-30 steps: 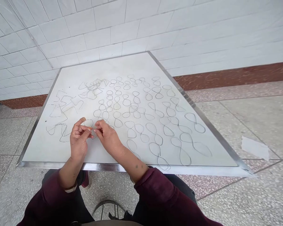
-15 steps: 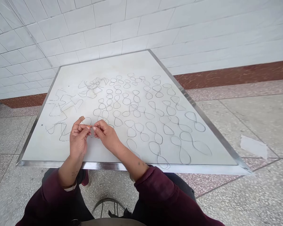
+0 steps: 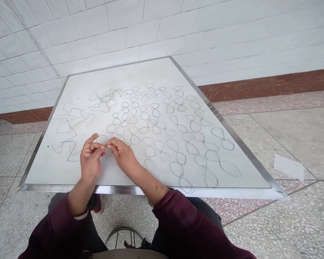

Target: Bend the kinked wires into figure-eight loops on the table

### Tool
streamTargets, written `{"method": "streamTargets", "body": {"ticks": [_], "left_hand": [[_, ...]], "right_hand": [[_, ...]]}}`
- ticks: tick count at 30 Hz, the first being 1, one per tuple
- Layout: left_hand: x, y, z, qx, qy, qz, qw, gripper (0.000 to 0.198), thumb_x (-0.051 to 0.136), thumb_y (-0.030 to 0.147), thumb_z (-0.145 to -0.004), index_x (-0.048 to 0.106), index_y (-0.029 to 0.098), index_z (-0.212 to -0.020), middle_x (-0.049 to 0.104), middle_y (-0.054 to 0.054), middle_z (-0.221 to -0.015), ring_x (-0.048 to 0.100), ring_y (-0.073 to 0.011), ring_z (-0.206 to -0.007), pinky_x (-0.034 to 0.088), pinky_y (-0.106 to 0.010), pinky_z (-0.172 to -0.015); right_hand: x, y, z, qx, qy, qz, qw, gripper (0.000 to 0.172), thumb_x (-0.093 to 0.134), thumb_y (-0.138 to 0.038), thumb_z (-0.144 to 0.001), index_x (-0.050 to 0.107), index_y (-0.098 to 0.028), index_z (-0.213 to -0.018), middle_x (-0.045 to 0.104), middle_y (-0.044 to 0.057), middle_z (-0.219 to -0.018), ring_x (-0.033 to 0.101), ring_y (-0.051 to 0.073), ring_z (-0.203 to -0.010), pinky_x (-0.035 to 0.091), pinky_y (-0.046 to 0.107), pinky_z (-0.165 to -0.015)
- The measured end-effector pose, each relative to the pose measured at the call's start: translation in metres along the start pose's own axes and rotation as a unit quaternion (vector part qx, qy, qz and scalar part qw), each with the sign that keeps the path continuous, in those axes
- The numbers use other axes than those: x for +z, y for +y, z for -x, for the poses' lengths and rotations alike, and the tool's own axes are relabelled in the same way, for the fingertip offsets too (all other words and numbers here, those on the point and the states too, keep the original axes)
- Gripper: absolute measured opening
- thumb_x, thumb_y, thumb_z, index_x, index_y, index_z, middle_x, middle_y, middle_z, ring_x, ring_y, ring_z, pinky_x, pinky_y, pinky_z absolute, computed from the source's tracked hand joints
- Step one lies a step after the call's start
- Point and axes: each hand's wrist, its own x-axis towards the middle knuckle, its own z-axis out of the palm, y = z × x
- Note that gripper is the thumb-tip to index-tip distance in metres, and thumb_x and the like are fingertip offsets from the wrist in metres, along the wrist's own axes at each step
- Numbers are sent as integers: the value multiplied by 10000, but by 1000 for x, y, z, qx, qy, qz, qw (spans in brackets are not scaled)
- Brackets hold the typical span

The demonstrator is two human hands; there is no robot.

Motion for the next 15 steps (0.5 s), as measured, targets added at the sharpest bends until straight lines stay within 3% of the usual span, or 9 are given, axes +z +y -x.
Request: {"method": "streamTargets", "body": {"ticks": [7, 10, 15], "left_hand": [[0, -2, 2, 0, 15, -7, 1000, 428, 744, 204, -773, 637, 212, -1187, 587, 43, -686, 614, -138, -741, 500, -261, -643], [0, 0, 1, -5, 40, 4, 999, 430, 747, 215, -777, 630, 216, -1190, 594, 43, -701, 626, -142, -767, 518, -280, -694], [-1, 3, -1, 5, 67, 24, 997, 425, 762, 219, -765, 626, 222, -1168, 593, 47, -695, 632, -143, -778, 507, -275, -705]], "right_hand": [[-1, 2, -4, 15, 5, -30, 999, 127, 503, -300, -920, 554, -254, -814, 556, -8, -741, 512, 168, -700, 427, 329, -696], [-4, 0, -4, 54, -32, -114, 991, 97, 558, -350, -901, 556, -253, -903, 563, -14, -749, 534, 159, -702, 462, 333, -704], [-7, -3, -3, 98, -103, -248, 958, 244, 699, -384, -817, 585, -247, -985, 622, 8, -895, 600, 163, -839, 494, 358, -813]]}}
